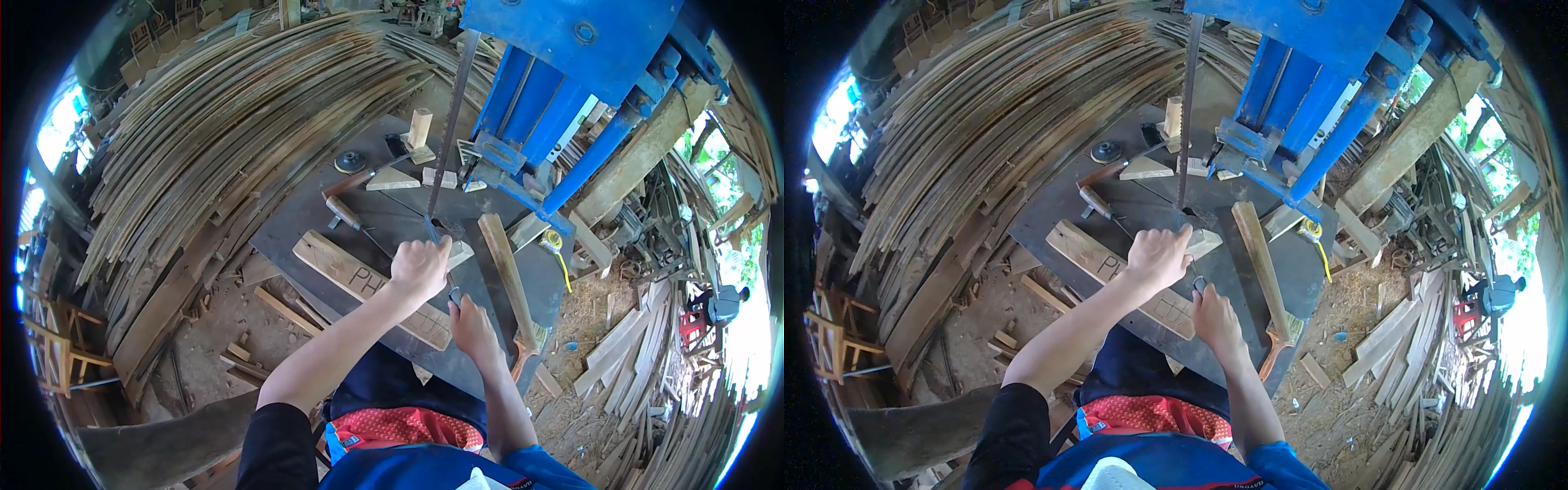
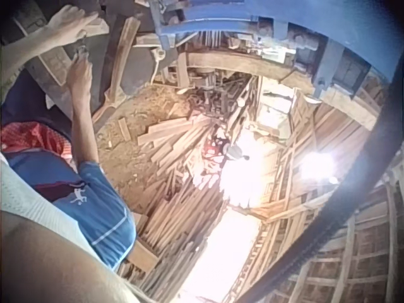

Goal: The person carves letters into a small rectangular wooden block using a hand saw. They hold the block steady with their left hand and use the saw to cut along pre-drawn outlines of the letters. The person repeatedly adjusts the block's position to carve different sections of the design.

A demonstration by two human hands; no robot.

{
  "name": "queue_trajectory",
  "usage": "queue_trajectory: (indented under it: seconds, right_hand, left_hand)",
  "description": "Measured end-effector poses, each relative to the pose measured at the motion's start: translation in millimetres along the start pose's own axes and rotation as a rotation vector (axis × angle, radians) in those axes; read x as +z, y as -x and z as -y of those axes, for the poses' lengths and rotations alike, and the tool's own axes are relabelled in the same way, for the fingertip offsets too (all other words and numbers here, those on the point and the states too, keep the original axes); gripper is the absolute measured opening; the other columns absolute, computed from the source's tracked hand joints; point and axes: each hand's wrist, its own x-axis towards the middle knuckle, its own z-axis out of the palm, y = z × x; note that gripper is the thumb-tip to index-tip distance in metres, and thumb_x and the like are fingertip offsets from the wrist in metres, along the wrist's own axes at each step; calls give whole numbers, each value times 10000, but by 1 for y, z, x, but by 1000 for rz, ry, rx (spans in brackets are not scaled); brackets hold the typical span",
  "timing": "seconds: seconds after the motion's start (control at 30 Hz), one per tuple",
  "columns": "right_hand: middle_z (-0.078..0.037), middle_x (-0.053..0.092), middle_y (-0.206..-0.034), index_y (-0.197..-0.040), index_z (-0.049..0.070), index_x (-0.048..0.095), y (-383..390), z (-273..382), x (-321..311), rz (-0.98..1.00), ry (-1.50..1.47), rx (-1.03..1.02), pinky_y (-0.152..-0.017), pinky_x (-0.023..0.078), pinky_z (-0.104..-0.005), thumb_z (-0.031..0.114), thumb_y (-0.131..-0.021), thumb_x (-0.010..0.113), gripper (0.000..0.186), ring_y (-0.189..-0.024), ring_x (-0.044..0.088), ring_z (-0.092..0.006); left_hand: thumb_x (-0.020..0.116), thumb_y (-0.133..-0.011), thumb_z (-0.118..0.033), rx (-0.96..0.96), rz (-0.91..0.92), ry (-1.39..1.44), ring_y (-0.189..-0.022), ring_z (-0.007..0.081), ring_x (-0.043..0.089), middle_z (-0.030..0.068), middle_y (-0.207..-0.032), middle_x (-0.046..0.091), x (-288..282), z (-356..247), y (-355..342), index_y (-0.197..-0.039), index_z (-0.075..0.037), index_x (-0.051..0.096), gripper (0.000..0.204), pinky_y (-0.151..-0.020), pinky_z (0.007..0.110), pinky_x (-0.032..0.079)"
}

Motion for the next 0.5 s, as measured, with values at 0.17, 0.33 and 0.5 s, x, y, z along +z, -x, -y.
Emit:
queue_trajectory:
  seconds: [0.17,0.33,0.5]
  right_hand:
    - [-368,641,-814,-970,-32,538,42,-10,-7,16,-13,-15,-744,521,-614,278,-1022,504,316,-823,647,-537]
    - [-336,659,-820,-986,-25,547,27,-22,-4,1,-15,2,-743,516,-610,269,-1022,502,301,-827,655,-524]
    - [-334,659,-831,-983,-18,553,-2,-8,17,-130,-148,-126,-744,515,-602,251,-1028,492,280,-801,650,-520]
  left_hand:
    - [747,-828,-280,-31,-68,10,-811,330,731,147,-834,732,-4,9,-6,-1106,-71,602,376,-718,454,556]
    - [721,-865,-347,59,40,22,-833,349,729,163,-840,727,-2,2,-10,-1167,-80,594,422,-721,474,557]
    - [703,-884,-360,54,20,-27,-815,359,726,173,-824,722,6,2,-10,-1245,-89,594,465,-719,484,556]
